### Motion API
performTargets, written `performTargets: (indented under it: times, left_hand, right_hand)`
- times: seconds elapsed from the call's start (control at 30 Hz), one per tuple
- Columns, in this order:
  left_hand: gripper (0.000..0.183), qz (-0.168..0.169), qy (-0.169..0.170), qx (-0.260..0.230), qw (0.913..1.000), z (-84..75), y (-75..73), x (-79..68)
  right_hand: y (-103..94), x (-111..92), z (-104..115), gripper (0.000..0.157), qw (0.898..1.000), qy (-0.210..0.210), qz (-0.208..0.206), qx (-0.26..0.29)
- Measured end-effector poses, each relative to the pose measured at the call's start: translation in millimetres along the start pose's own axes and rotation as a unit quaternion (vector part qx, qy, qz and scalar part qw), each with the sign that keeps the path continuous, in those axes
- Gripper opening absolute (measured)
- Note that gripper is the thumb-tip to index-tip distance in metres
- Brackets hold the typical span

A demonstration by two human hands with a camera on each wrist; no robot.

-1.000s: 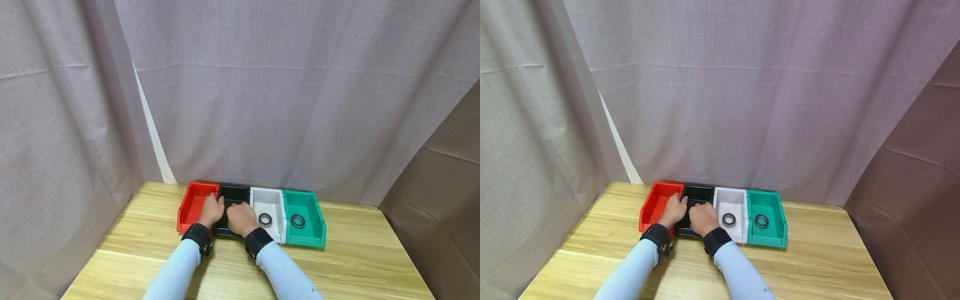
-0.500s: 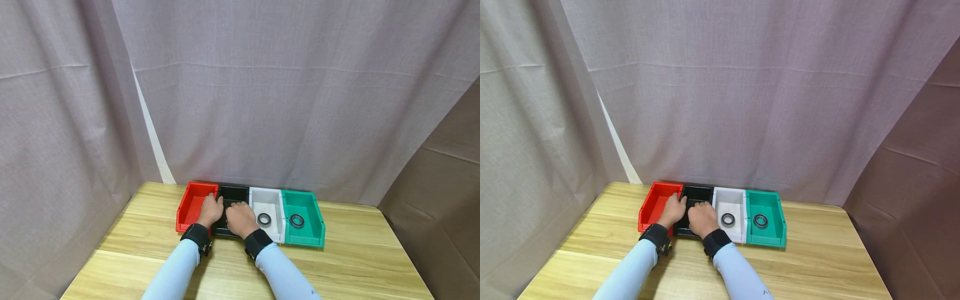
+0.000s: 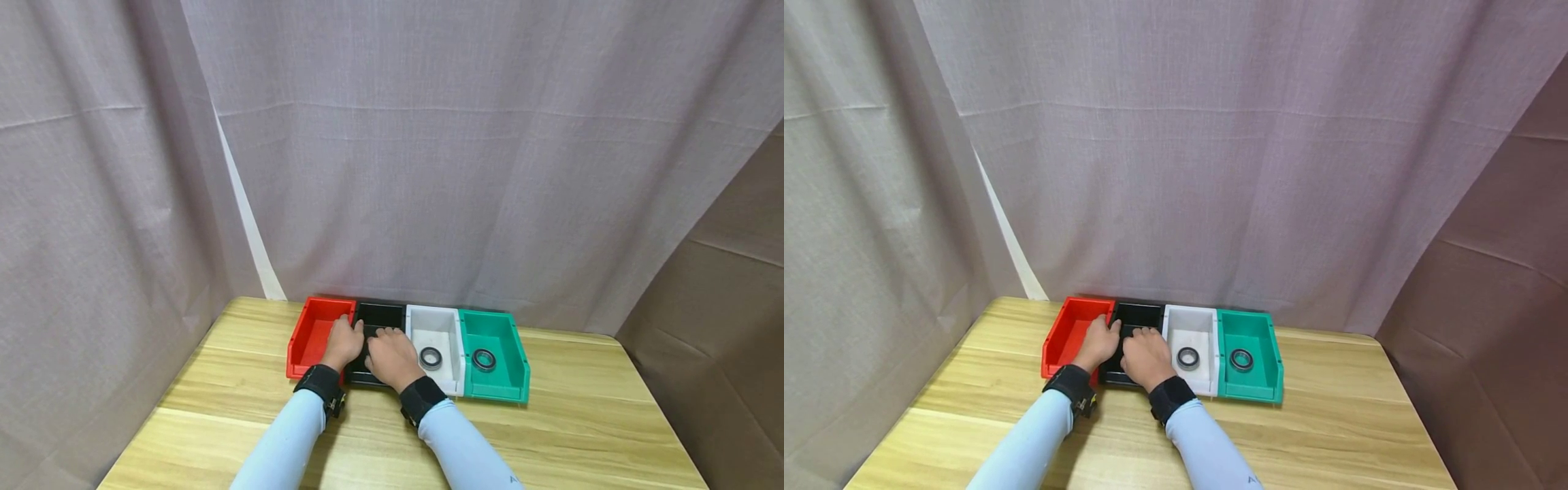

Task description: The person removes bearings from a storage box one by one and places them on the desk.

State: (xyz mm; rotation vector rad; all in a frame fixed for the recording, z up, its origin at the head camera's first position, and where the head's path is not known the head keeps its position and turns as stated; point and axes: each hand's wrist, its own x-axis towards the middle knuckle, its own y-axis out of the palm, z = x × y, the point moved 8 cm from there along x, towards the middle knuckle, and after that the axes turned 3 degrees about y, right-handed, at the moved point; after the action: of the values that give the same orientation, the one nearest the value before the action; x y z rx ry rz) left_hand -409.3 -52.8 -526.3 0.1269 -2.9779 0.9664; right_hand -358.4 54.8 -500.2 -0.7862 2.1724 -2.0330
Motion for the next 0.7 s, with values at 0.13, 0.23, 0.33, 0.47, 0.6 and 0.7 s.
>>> performTargets:
  times: [0.13, 0.23, 0.33, 0.47, 0.6, 0.7]
  left_hand:
    - [0.039, 0.0, 0.003, 0.001, 1.0, -0.5, -0.3, -0.1]
    - [0.039, 0.001, 0.001, -0.005, 1.0, 3.0, 1.6, 2.1]
    - [0.038, -0.003, 0.005, 0.001, 1.0, 3.3, 0.9, 3.5]
    - [0.038, -0.008, 0.021, 0.011, 0.9997, 3.5, 2.7, 7.4]
    - [0.04, -0.009, 0.028, 0.004, 0.9996, 14.7, 11.0, 18.0]
    - [0.039, -0.012, 0.026, 0.003, 0.9996, 26.6, 18.1, 27.7]
  right_hand:
    - [-1.9, -1, -1, 0.017, 1.0, 0.0, -0.015, 0.012]
    - [-1.2, -1, 0, 0.02, 1.0, 0.002, -0.008, 0.023]
    - [-0.7, -1, -2, 0.026, 0.999, 0.002, -0.001, 0.037]
    - [-5.2, -3, -5, 0.034, 0.999, -0.005, -0.016, 0.04]
    - [-14.0, -9, -4, 0.037, 0.997, -0.016, -0.048, 0.055]
    - [-21.1, -16, -2, 0.038, 0.995, -0.022, -0.073, 0.072]
